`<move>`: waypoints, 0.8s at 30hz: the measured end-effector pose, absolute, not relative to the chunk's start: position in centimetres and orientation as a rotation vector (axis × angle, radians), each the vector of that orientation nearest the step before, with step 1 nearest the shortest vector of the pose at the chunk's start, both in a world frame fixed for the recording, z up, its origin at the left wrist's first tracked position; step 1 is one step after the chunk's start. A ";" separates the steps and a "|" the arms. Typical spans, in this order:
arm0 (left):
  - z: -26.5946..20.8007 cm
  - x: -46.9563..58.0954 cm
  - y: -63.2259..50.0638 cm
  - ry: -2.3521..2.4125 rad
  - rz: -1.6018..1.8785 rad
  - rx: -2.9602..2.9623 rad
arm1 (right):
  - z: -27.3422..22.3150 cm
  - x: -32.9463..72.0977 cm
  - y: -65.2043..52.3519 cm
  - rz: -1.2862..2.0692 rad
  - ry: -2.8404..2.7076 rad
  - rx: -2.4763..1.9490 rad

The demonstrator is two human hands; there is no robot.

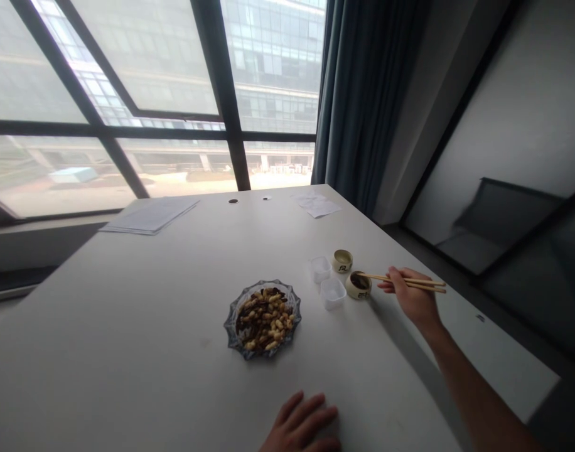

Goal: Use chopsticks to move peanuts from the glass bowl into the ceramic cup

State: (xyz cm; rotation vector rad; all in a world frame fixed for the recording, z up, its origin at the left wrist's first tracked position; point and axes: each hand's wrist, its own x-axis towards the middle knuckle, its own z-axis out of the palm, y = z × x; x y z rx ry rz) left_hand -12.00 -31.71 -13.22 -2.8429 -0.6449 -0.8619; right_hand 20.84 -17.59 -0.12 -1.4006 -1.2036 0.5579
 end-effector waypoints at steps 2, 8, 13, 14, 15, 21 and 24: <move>-12.6 -12.1 -31.8 -0.658 -0.829 -2.891 | 0.6 20.5 -17.8 0.538 -1.222 -1.401; -11.6 -11.9 -32.4 -0.695 -0.758 -2.963 | 3.3 16.9 -19.6 0.594 -1.297 -1.279; -11.9 -12.0 -32.9 -0.735 -0.692 -2.993 | 5.8 10.7 -20.1 0.917 -1.624 -1.156; -12.1 -12.0 -32.9 -0.740 -0.693 -2.982 | 6.2 9.4 -20.0 0.940 -1.720 -1.144; -12.5 -12.0 -32.9 -0.740 -0.696 -2.974 | 6.5 8.2 -19.9 0.938 -1.819 -1.136; -14.4 -11.3 -33.0 -0.753 -0.767 -2.931 | 6.0 2.7 -18.7 1.005 -2.099 -1.087; -14.8 -11.2 -33.1 -0.849 -0.705 -3.014 | 4.8 0.9 -18.2 1.153 -2.090 -1.060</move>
